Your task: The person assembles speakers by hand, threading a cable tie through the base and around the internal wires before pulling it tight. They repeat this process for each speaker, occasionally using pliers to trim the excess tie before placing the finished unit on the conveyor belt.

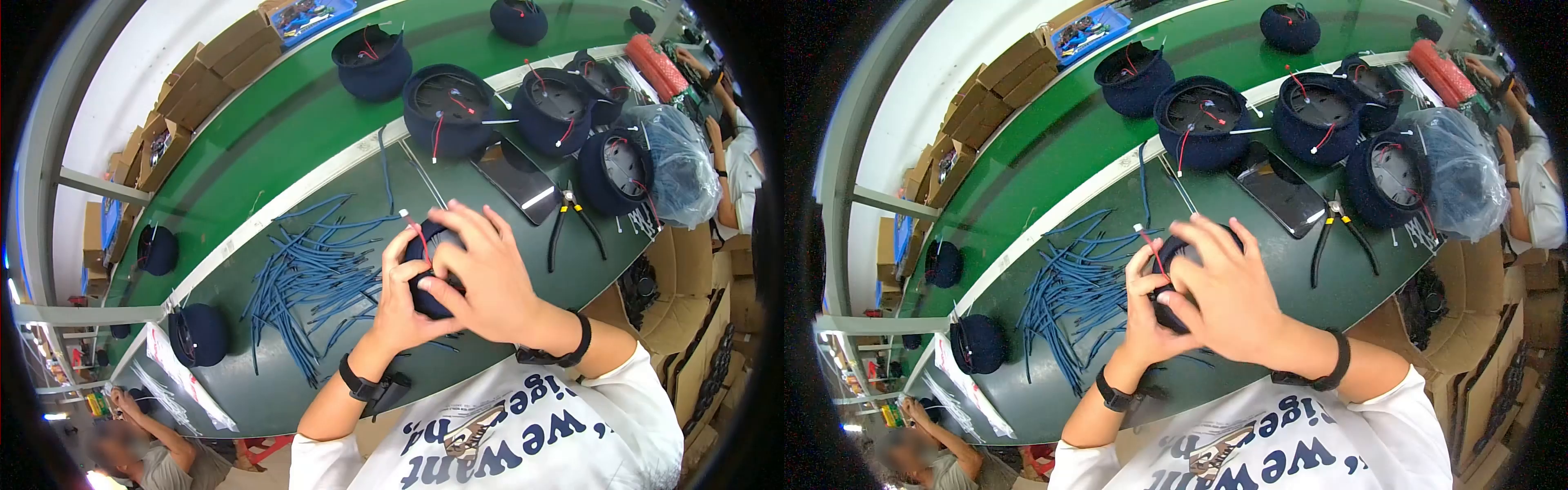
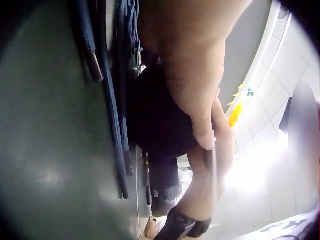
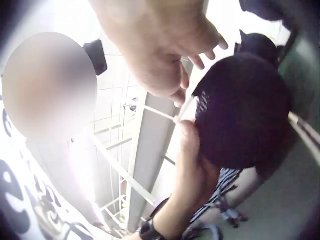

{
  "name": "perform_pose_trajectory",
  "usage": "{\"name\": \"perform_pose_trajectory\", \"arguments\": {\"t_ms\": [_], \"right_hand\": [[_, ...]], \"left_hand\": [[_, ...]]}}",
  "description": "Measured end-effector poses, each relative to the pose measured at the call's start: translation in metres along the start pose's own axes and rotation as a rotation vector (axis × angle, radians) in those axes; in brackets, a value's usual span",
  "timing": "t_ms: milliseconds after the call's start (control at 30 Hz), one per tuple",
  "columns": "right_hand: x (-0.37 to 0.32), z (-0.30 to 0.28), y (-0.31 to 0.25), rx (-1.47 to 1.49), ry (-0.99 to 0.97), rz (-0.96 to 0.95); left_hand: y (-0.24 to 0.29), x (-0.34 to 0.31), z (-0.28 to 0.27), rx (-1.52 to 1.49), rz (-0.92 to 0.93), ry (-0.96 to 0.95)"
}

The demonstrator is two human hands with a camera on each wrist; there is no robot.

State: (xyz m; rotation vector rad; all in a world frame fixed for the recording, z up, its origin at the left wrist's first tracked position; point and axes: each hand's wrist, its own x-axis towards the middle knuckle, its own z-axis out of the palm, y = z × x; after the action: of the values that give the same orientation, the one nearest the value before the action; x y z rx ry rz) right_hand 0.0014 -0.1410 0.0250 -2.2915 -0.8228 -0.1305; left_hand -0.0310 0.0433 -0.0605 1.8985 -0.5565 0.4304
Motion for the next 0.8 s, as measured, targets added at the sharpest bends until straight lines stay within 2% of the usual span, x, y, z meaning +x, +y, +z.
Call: {"name": "perform_pose_trajectory", "arguments": {"t_ms": [100,133,167,233,300,333,467,500,567,667,800], "right_hand": [[-0.009,-0.014,0.016,0.234,0.210,-0.002],[-0.017,-0.028,0.015,0.285,0.125,-0.007],[-0.024,-0.045,0.011,0.197,-0.033,-0.008],[-0.034,-0.056,0.003,0.016,-0.203,-0.016],[-0.042,-0.044,0.010,0.008,-0.145,-0.050],[-0.045,-0.040,0.013,0.005,-0.116,-0.069],[-0.041,-0.044,0.019,0.085,-0.134,-0.063],[-0.040,-0.044,0.022,0.099,-0.128,-0.064],[-0.040,-0.044,0.025,0.122,-0.117,-0.067],[-0.041,-0.044,0.027,0.141,-0.110,-0.055],[-0.041,-0.047,0.032,0.229,-0.156,-0.034]], "left_hand": [[0.005,0.006,-0.007,0.073,-0.002,-0.041],[0.006,0.008,-0.006,0.067,-0.014,-0.036],[0.008,0.011,-0.006,0.063,-0.025,-0.035],[0.015,0.018,-0.003,0.099,-0.068,-0.006],[0.019,0.020,0.000,0.131,-0.110,0.025],[0.029,0.024,-0.001,0.251,-0.073,0.095],[0.021,0.018,-0.007,0.321,0.322,0.065],[0.023,0.022,-0.007,0.270,0.313,-0.043],[0.025,0.025,-0.002,0.172,0.241,-0.048],[0.033,0.033,-0.006,0.255,0.290,-0.106],[0.020,0.027,0.001,0.289,0.331,-0.085]]}}
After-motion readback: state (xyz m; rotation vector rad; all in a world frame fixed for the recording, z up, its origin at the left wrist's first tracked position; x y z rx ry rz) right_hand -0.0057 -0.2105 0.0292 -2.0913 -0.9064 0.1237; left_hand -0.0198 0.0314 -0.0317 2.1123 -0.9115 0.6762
